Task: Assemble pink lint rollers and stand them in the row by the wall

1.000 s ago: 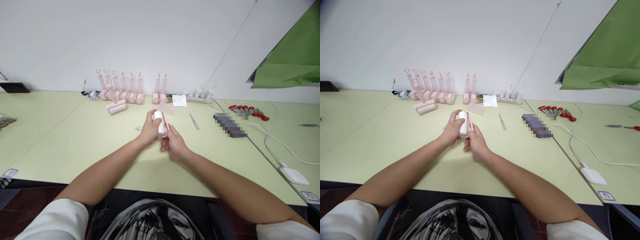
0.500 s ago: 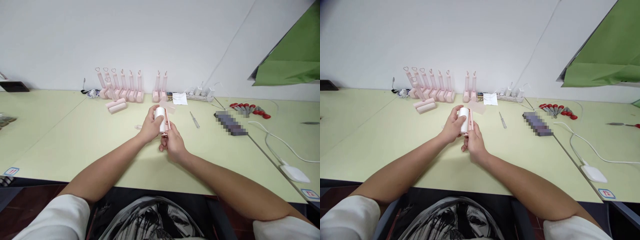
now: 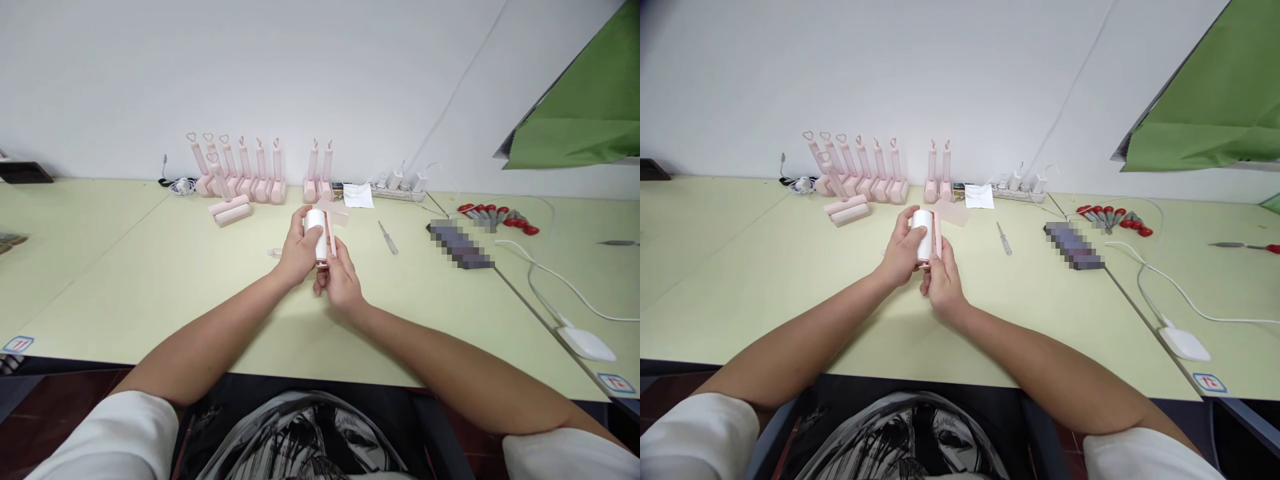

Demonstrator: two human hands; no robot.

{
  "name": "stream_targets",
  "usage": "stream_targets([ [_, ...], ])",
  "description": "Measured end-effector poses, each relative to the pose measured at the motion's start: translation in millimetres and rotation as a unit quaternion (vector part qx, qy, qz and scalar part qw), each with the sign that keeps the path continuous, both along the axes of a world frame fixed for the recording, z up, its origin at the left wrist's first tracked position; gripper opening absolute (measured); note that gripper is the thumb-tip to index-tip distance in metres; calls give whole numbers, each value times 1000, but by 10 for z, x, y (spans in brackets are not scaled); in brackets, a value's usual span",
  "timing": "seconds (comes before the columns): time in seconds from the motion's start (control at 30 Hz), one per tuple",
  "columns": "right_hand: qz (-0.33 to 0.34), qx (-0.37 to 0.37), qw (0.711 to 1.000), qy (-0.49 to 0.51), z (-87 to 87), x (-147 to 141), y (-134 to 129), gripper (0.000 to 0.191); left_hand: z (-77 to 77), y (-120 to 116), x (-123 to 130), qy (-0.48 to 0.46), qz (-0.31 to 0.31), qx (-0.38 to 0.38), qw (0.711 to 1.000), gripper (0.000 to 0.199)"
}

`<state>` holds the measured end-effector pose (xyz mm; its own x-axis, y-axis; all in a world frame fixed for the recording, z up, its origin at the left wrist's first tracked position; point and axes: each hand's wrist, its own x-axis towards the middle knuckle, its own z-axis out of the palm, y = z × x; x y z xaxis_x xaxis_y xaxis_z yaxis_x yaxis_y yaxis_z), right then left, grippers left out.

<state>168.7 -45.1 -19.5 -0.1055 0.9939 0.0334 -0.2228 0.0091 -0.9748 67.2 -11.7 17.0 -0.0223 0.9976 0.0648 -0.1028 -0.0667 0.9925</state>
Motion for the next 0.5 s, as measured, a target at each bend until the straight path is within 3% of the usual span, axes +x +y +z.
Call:
stream_targets([
  [0.5,14,70,997,-39,-52,8,-44,60,-33,-15,-2,-22,7,2,1000,54],
])
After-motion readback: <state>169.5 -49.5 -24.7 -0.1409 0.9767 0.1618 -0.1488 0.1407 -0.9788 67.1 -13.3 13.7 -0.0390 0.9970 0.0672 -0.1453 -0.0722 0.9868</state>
